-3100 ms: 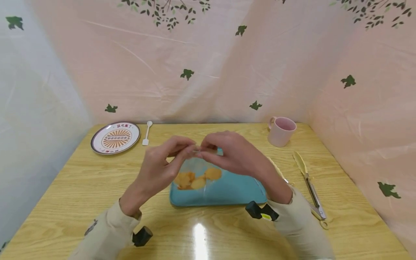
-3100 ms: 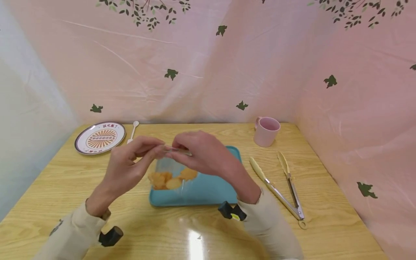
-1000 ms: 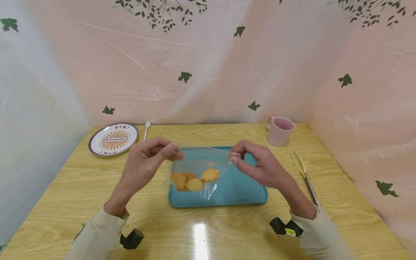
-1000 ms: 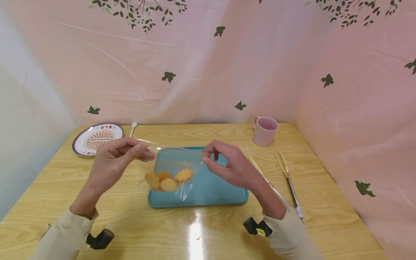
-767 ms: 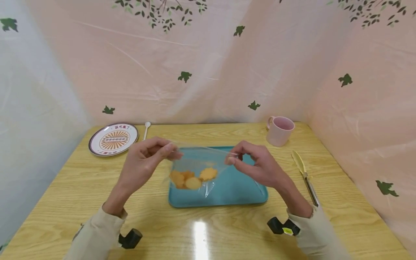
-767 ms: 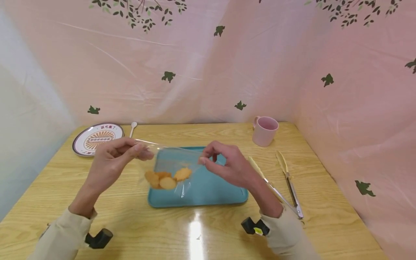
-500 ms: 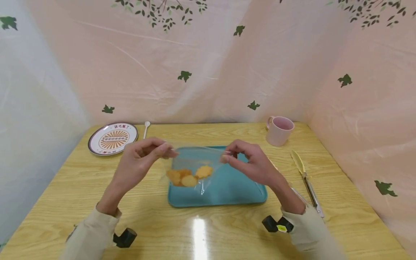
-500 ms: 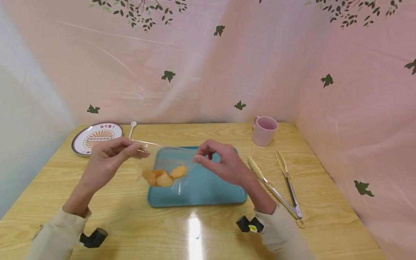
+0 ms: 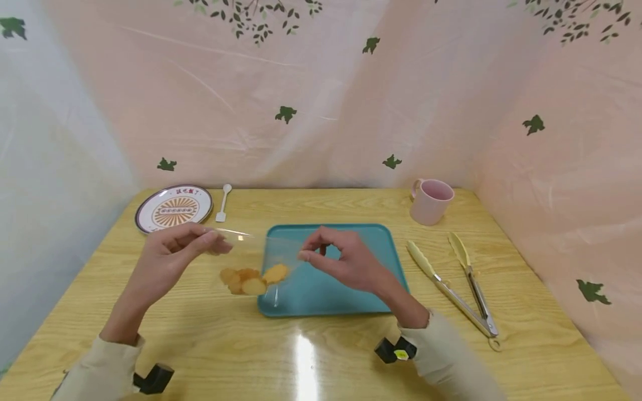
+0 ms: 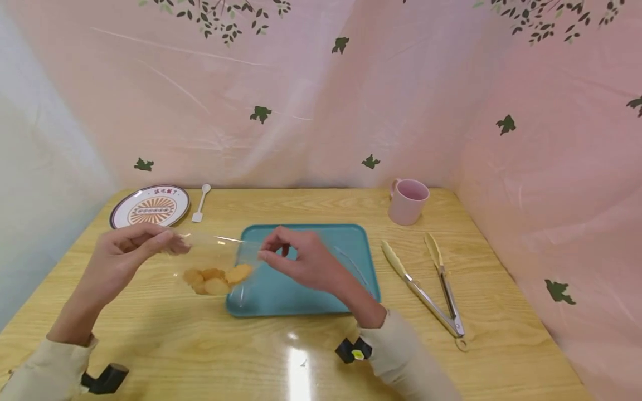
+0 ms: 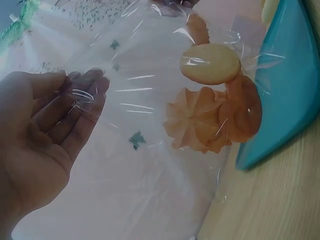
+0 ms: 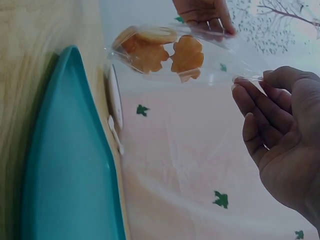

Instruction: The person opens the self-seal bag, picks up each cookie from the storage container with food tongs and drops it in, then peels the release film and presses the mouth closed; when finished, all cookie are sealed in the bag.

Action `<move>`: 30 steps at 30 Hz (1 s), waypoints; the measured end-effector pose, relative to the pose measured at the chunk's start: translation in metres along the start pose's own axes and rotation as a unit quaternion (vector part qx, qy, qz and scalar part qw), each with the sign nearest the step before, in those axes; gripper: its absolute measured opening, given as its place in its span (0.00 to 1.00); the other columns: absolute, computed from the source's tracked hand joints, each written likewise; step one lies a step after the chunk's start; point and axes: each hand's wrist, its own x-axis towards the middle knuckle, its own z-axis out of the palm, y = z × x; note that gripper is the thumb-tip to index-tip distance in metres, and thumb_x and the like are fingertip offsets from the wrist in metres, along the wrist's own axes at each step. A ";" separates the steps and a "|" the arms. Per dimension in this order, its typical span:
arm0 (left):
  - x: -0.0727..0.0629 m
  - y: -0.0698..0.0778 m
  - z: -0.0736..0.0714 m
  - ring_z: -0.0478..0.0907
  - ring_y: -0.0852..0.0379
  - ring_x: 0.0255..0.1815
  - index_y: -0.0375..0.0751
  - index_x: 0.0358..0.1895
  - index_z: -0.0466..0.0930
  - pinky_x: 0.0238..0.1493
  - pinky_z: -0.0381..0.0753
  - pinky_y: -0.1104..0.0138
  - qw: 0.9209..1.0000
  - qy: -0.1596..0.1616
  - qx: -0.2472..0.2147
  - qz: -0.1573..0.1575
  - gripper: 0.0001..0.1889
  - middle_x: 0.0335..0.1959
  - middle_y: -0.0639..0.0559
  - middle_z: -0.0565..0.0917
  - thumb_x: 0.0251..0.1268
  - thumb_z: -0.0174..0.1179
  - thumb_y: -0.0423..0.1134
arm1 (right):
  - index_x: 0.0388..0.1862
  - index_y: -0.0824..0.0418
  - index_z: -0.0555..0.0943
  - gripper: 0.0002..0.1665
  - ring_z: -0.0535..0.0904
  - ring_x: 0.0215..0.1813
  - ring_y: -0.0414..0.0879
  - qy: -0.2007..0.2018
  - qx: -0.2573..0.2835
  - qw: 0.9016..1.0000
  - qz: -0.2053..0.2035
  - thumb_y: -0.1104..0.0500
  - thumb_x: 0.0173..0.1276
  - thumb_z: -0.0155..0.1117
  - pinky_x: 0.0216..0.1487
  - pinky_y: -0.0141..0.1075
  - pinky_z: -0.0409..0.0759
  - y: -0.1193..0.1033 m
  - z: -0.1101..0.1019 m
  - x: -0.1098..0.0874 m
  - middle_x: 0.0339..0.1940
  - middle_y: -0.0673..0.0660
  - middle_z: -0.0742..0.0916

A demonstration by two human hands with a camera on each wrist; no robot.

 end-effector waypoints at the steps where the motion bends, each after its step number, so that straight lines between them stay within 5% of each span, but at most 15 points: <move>1: -0.003 -0.001 -0.004 0.89 0.53 0.39 0.26 0.45 0.85 0.47 0.85 0.70 1.000 0.001 0.000 -0.003 0.09 0.38 0.43 0.91 0.77 0.53 0.20 | 0.45 0.59 0.84 0.06 0.81 0.39 0.40 -0.002 0.004 1.000 0.000 0.68 0.74 0.66 0.42 0.36 0.82 0.000 0.004 0.002 0.39 0.50 0.88; 8: -0.020 -0.009 -0.028 0.88 0.54 0.37 0.24 0.46 0.84 0.41 0.85 0.70 0.999 -0.020 -0.036 0.007 0.12 0.38 0.42 0.90 0.75 0.49 0.16 | 0.43 0.62 0.84 0.02 0.83 0.40 0.38 -0.022 0.040 0.999 0.007 0.66 0.74 0.66 0.41 0.35 0.82 0.001 0.030 0.014 0.37 0.51 0.89; 18: -0.039 -0.011 -0.050 0.88 0.53 0.39 0.23 0.48 0.82 0.42 0.87 0.67 0.997 -0.053 -0.034 -0.033 0.13 0.41 0.41 0.90 0.78 0.46 0.17 | 0.43 0.64 0.83 0.02 0.81 0.40 0.36 -0.057 0.089 0.994 0.020 0.66 0.76 0.65 0.40 0.33 0.82 0.007 0.055 0.018 0.36 0.54 0.88; 26: -0.040 -0.024 -0.056 0.89 0.56 0.38 0.24 0.48 0.83 0.40 0.89 0.63 0.992 -0.031 0.013 -0.119 0.10 0.38 0.46 0.90 0.81 0.51 0.25 | 0.44 0.61 0.83 0.04 0.85 0.42 0.53 -0.065 0.114 0.978 0.162 0.61 0.79 0.63 0.37 0.34 0.80 0.014 0.070 0.024 0.38 0.56 0.89; 30: -0.036 -0.036 -0.057 0.89 0.57 0.39 0.27 0.49 0.84 0.40 0.89 0.64 0.988 -0.012 0.032 -0.149 0.11 0.38 0.46 0.91 0.82 0.52 0.31 | 0.45 0.64 0.82 0.06 0.85 0.45 0.64 -0.046 0.142 0.964 0.220 0.61 0.81 0.60 0.43 0.47 0.85 0.023 0.077 0.033 0.41 0.65 0.88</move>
